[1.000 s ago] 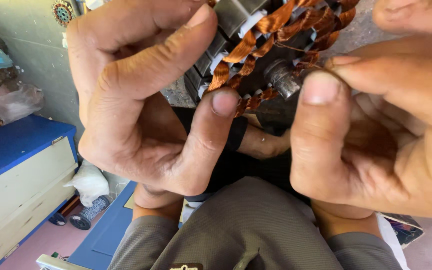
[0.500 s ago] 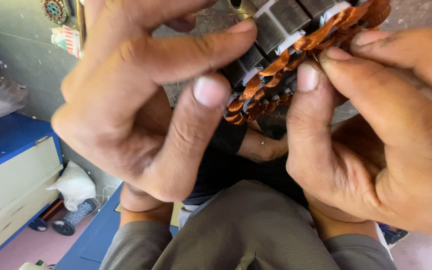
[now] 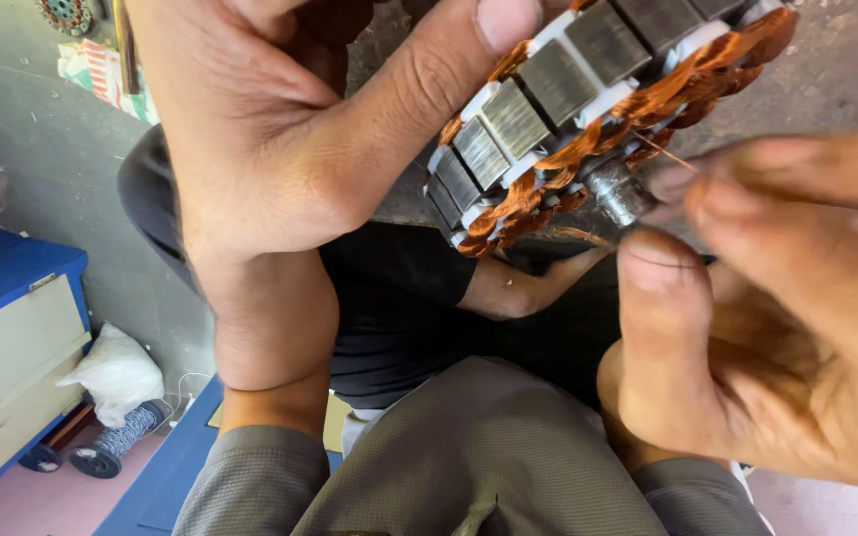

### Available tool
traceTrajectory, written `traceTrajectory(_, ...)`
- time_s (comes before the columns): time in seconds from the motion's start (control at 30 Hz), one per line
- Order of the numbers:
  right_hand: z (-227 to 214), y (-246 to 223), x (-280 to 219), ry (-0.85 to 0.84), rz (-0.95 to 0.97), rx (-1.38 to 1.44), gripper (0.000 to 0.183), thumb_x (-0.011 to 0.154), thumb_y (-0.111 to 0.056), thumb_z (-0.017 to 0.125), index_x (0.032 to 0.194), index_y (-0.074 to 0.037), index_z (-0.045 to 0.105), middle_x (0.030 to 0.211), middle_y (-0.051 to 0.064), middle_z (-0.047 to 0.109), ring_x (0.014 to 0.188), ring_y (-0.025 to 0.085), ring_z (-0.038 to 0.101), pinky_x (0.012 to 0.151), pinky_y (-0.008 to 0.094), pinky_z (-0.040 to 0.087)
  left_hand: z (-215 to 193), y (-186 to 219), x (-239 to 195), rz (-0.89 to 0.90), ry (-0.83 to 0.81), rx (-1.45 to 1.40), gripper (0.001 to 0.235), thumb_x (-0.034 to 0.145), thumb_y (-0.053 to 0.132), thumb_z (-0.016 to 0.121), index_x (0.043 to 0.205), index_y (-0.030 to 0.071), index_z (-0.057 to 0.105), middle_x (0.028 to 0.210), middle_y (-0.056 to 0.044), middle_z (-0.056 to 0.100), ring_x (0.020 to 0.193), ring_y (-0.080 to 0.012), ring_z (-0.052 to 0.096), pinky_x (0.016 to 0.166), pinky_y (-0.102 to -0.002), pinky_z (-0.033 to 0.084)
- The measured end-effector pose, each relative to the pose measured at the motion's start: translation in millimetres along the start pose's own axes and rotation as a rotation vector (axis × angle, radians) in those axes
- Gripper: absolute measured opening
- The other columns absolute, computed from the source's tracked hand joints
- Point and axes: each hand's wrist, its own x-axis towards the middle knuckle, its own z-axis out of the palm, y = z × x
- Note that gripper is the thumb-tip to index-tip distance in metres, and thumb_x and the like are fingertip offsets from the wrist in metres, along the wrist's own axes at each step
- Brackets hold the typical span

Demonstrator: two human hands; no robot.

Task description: The person manipulates the copper coils of a fan stator by hand, inserts small pins, and uses shears to cut a thin wire.

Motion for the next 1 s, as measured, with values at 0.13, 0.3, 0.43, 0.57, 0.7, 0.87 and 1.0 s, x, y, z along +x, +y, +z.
traceTrajectory(0.13, -12.2, 15.6, -12.6, -0.1, 0.003, 0.123, 0.034, 0.086, 0.002, 0.072, 0.117, 0.003, 0.056, 0.109, 0.021, 0.065, 0.089, 0.022, 0.069, 0.086, 0.035, 0.059, -0.2, -3.1, -5.2, -0.017, 0.008, -0.007, 0.022, 0.101, 0.002, 0.074, 0.121, -0.004, 0.067, 0.12, -0.013, 0.064, 0.103, -0.0179, 0.067, 0.088, -0.026, 0.055)
traceTrajectory(0.3, 47.6, 41.6, -50.6, 0.344, 0.152, 0.624, 0.022, 0.101, -0.012, 0.064, 0.118, 0.0, 0.059, 0.11, 0.016, 0.065, 0.087, 0.016, 0.067, 0.075, 0.029, 0.061, 2.6, -5.3, -8.5, -0.023, 0.018, -0.022, 0.02, 0.102, 0.002, 0.072, 0.121, -0.004, 0.067, 0.118, -0.012, 0.064, 0.102, -0.0171, 0.067, 0.087, -0.026, 0.055)
traceTrajectory(0.43, 77.9, 26.3, -44.7, 0.709, 0.236, 0.595, 0.019, 0.108, -0.008, 0.065, 0.12, 0.005, 0.06, 0.102, 0.017, 0.066, 0.076, 0.017, 0.061, 0.068, 0.028, 0.055, 4.1, -5.1, -12.3, -0.027, 0.034, -0.033, 0.019, 0.103, 0.002, 0.071, 0.12, -0.004, 0.067, 0.117, -0.012, 0.065, 0.101, -0.0165, 0.067, 0.086, -0.026, 0.055)
traceTrajectory(0.57, 80.4, -12.2, -17.2, 0.771, 0.335, 0.3, 0.016, 0.111, 0.002, 0.065, 0.122, 0.012, 0.059, 0.095, 0.024, 0.066, 0.063, 0.021, 0.055, 0.062, 0.028, 0.046, 4.4, -5.1, -16.9, -0.035, 0.046, -0.037, 0.018, 0.103, 0.002, 0.07, 0.12, -0.003, 0.067, 0.116, -0.011, 0.066, 0.1, -0.0158, 0.068, 0.085, -0.025, 0.055)
traceTrajectory(0.7, 49.9, 6.9, -1.2, 0.424, -0.13, -0.286, 0.031, 0.103, 0.012, 0.05, 0.135, 0.015, 0.052, 0.118, 0.035, 0.059, 0.084, 0.032, 0.062, 0.079, 0.035, 0.054, 5.5, -5.4, -20.5, -0.042, 0.059, -0.043, 0.017, 0.104, 0.002, 0.07, 0.12, -0.003, 0.067, 0.115, -0.011, 0.066, 0.099, -0.0152, 0.068, 0.084, -0.025, 0.055)
traceTrajectory(0.87, 29.9, 20.9, -5.5, 0.14, -0.463, -0.708, 0.049, 0.091, 0.006, 0.049, 0.137, 0.022, 0.049, 0.124, 0.045, 0.056, 0.103, 0.051, 0.07, 0.093, 0.049, 0.064, 7.7, -4.9, -24.1, -0.046, 0.077, -0.04, 0.016, 0.105, 0.002, 0.068, 0.12, -0.003, 0.067, 0.114, -0.01, 0.067, 0.098, -0.0144, 0.069, 0.083, -0.025, 0.055)
traceTrajectory(1.0, 19.7, 28.4, -0.5, 0.075, -0.59, -0.727, 0.052, 0.084, 0.001, 0.05, 0.131, 0.025, 0.048, 0.115, 0.048, 0.057, 0.098, 0.05, 0.07, 0.088, 0.049, 0.063, 8.1, -4.6, -25.5, -0.047, 0.08, -0.046, 0.015, 0.106, 0.002, 0.067, 0.12, -0.002, 0.067, 0.113, -0.009, 0.067, 0.097, -0.0138, 0.069, 0.082, -0.025, 0.055)
